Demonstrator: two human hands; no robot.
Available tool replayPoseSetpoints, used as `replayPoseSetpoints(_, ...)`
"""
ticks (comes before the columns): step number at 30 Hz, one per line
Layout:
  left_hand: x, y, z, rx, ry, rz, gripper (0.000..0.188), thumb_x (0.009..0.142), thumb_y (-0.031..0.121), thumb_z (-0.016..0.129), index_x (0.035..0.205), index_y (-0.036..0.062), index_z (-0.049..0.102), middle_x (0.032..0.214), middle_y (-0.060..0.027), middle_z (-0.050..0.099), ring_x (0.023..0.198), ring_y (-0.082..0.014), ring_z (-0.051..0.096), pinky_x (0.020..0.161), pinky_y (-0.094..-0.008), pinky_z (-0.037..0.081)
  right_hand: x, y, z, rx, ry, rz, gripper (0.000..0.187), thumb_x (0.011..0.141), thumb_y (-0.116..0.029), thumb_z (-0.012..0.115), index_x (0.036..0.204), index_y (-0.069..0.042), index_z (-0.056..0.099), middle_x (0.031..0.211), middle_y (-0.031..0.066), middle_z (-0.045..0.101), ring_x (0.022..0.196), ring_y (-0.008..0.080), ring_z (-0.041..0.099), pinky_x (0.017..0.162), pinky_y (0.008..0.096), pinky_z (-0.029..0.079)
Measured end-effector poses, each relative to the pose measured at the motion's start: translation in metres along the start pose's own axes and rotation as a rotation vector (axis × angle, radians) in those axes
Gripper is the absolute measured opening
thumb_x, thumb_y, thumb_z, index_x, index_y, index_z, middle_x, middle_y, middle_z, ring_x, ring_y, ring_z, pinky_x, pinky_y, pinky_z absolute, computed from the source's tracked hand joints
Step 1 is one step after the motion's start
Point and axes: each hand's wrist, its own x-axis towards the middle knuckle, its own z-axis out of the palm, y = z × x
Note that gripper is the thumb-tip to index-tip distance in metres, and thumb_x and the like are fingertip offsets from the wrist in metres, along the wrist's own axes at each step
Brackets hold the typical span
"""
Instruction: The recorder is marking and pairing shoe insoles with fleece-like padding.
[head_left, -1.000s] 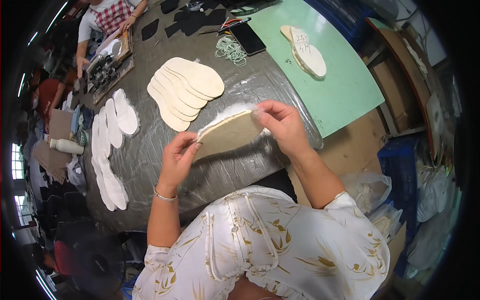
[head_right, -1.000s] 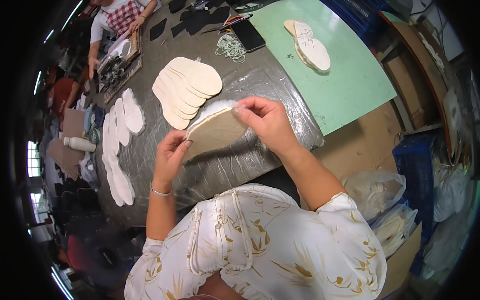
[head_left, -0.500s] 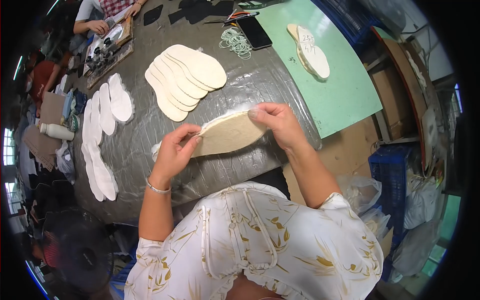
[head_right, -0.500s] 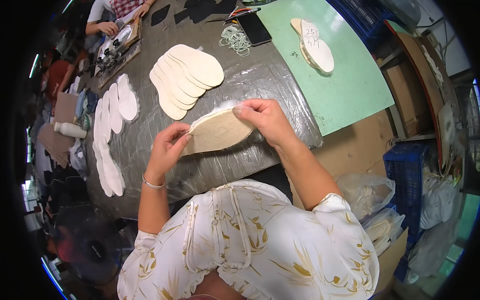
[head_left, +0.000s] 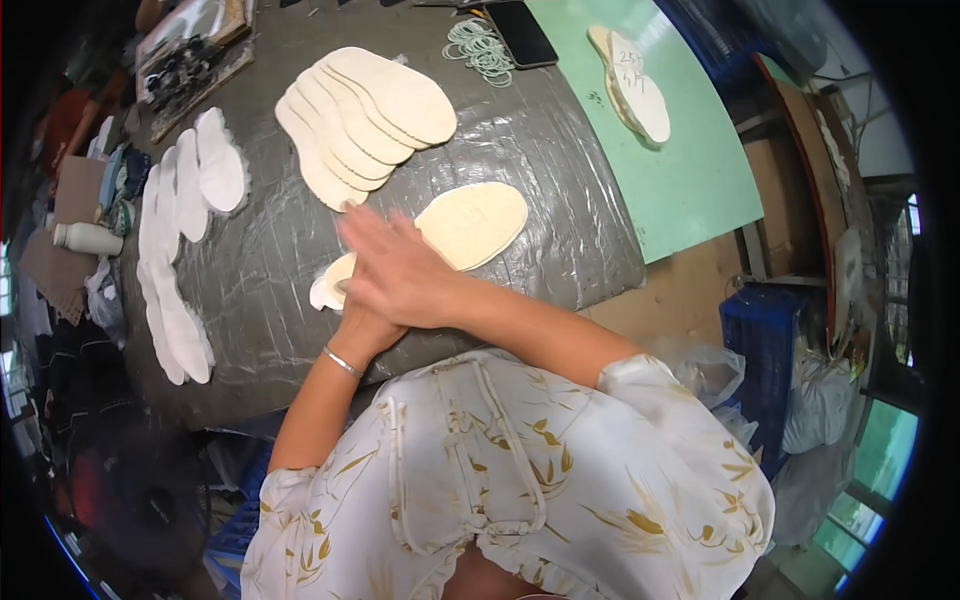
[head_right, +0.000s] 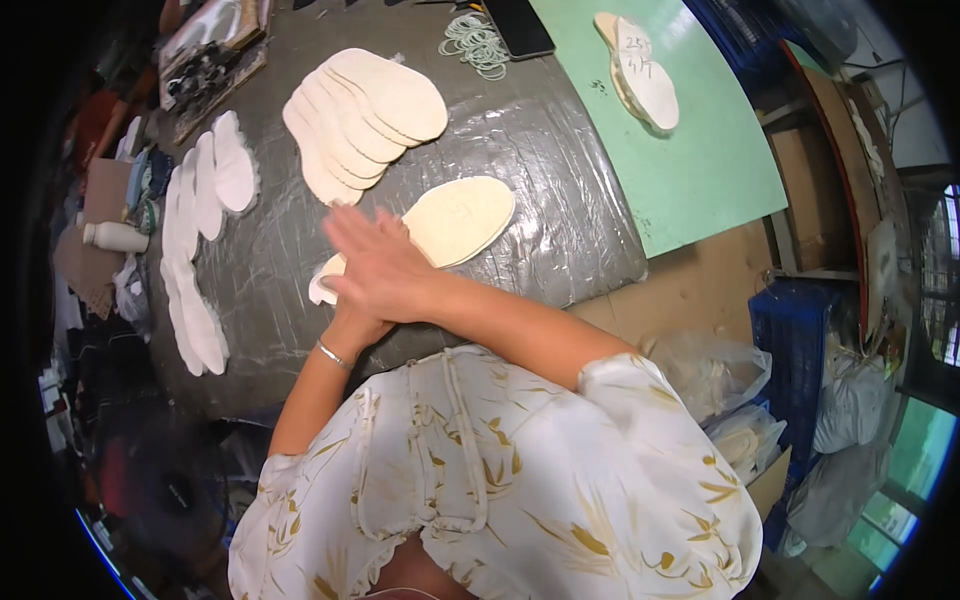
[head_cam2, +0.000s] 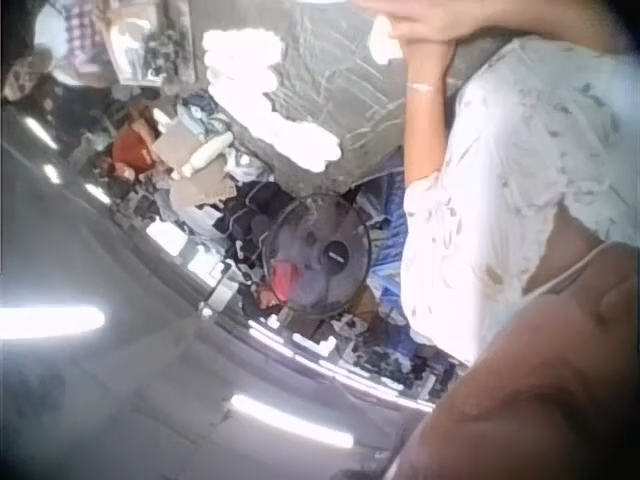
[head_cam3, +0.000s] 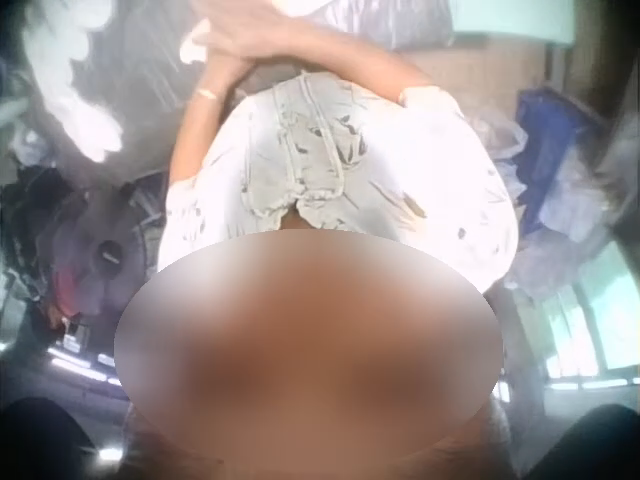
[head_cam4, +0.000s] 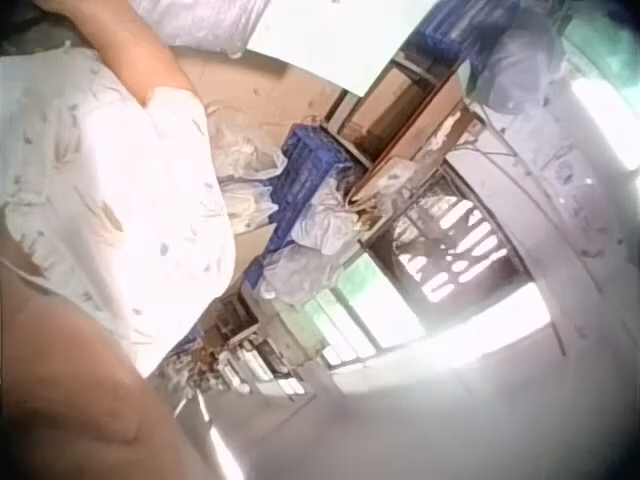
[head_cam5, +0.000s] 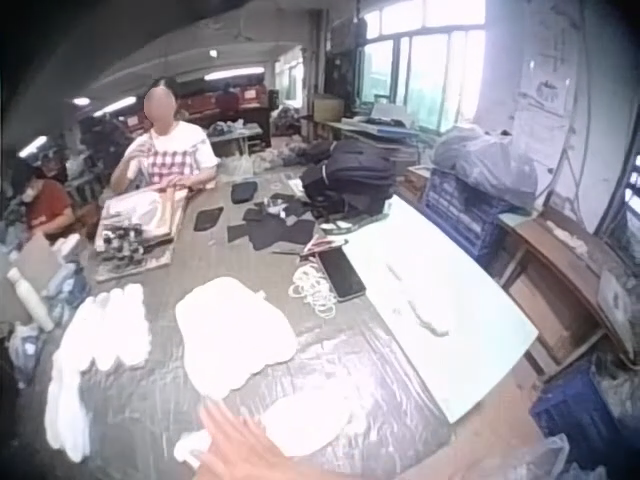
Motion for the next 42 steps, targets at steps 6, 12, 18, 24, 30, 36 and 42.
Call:
replayPoseSetpoints(6,-0.004,0.002,0.003,-0.049,-0.097,-0.022,0.065,0.083,0.036,0.069,0.135,0.0009,0.05,0.144,-0.0205,0.043,0.138,-0.0347,0.034,0.113,-0.053,0.025,-0.002,0.058,0.026,-0.21,0.098,0.08,0.067,0.094,-0.042,0.05,0.141,0.004,0.039,0.151,0.0239,0.033,0.14,0.0385,0.031,0.114,0.0548,0.022)
replayPoseSetpoints(12,-0.004,0.002,-0.01,-0.095,-0.136,-0.118,0.091,0.074,0.037,0.077,0.146,0.0019,0.035,0.153,-0.0158,0.034,0.142,-0.037,0.028,0.114,-0.0533,0.022,-0.018,0.085,-0.005,-0.537,0.116,0.235,0.06,0.095,-0.038,0.05,0.142,-0.002,0.041,0.15,0.0196,0.037,0.14,0.0369,0.032,0.112,0.0577,0.022)
replayPoseSetpoints(18,-0.039,-0.015,-0.015,-0.046,-0.058,-0.338,0.094,0.074,0.042,0.076,0.148,0.0026,0.032,0.155,-0.0157,0.029,0.144,-0.0391,0.024,0.115,-0.0532,0.02,-0.033,0.089,-0.027,-0.648,0.157,0.33,0.061,0.093,-0.04,0.054,0.141,-0.006,0.044,0.149,0.0168,0.039,0.139,0.0377,0.033,0.11,0.0614,0.022)
replayPoseSetpoints(24,-0.049,-0.017,-0.016,-0.042,-0.055,-0.396,0.076,0.086,0.031,0.067,0.147,0.001,0.033,0.154,-0.0172,0.032,0.144,-0.0399,0.024,0.116,-0.0518,0.018,-0.046,0.095,-0.036,-0.599,0.16,0.395,0.067,0.092,-0.042,0.056,0.143,-0.002,0.04,0.15,0.0176,0.037,0.141,0.0383,0.03,0.112,0.0614,0.018)
replayPoseSetpoints(30,-0.052,-0.039,-0.009,-0.387,0.289,-0.465,0.059,0.09,0.023,0.063,0.141,-0.0004,0.043,0.146,-0.0202,0.042,0.136,-0.0387,0.038,0.114,-0.051,0.023,-0.062,0.106,-0.086,-0.192,0.135,0.325,0.069,0.085,-0.032,0.068,0.141,-0.001,0.042,0.138,0.0197,0.051,0.13,0.0368,0.045,0.108,0.0492,0.032)
replayPoseSetpoints(36,-0.049,-0.052,-0.035,-0.172,0.218,-0.504,0.067,0.074,0.019,0.078,0.134,0.0047,0.052,0.112,-0.0111,0.062,0.112,-0.0282,0.053,0.1,-0.0392,0.038,-0.066,0.094,-0.112,0.159,0.01,0.629,0.062,0.078,-0.016,0.074,0.133,-0.001,0.052,0.117,0.0172,0.063,0.105,0.028,0.061,0.093,0.0354,0.047)
replayPoseSetpoints(42,-0.049,-0.049,-0.043,-0.556,0.138,-0.573,0.035,0.073,0.013,0.079,0.102,0.0022,0.063,0.094,-0.0078,0.057,0.091,-0.0232,0.055,0.087,-0.0342,0.044,-0.086,0.099,-0.12,0.332,0.07,0.481,0.029,0.08,-0.006,0.07,0.107,0.002,0.063,0.1,0.0038,0.06,0.092,0.0144,0.057,0.082,0.0279,0.046)
